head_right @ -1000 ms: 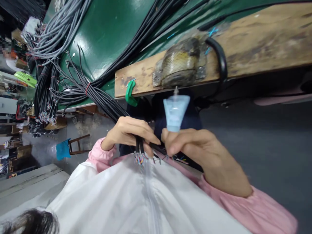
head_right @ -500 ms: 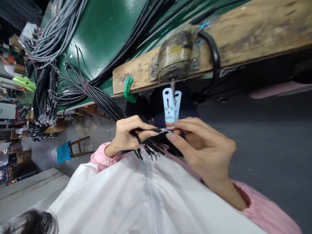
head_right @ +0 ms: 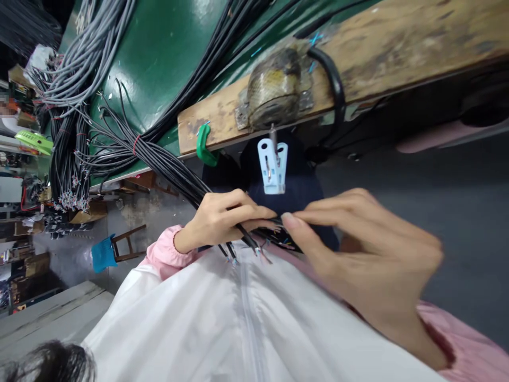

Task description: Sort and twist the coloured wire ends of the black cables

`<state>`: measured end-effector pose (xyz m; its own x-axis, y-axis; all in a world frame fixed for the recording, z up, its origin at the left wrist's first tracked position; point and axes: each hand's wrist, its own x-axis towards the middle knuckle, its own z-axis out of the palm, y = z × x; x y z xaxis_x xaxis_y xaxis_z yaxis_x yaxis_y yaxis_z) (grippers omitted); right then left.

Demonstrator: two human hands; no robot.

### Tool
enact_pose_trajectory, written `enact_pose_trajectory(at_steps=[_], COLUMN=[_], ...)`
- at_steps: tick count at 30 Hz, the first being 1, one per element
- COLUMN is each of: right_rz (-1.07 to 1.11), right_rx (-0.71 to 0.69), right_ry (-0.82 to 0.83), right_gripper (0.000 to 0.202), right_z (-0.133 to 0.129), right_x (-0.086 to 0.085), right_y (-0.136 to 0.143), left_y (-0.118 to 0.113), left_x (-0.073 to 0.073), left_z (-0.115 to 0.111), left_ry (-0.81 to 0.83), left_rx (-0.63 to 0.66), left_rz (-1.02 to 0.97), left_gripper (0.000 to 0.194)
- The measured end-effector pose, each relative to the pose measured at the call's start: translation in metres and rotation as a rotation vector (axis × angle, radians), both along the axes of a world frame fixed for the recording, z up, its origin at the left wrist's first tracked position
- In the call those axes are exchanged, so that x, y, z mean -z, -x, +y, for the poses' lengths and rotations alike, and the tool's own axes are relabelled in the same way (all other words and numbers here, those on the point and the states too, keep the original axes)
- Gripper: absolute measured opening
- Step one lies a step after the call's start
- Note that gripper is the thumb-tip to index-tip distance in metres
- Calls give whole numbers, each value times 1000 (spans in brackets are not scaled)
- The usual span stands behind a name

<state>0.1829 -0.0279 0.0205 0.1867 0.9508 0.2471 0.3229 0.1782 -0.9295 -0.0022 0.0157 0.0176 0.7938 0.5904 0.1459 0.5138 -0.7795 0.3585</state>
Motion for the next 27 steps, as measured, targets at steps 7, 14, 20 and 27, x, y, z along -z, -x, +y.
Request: enact_pose_trajectory(at_steps=[7,14,20,27], right_rz=[414,231,-85,104], right_rx=[-140,-271,-250,-215], right_ry=[302,12,-143,4], right_gripper=[35,25,14,11], right_z=[1,7,9,-8], right_x=[3,-7,-12,-7], right_y=[-10,2,-1,-2], left_y=[1,9,13,1], left_x=[4,1,-10,-9], left_z=[-2,-9,-10,-19], left_ry=[-207,73,53,11], left_rx=[4,11,-6,-48], left_rz=[-236,8,-93,-120], left_gripper=[44,45,51,42])
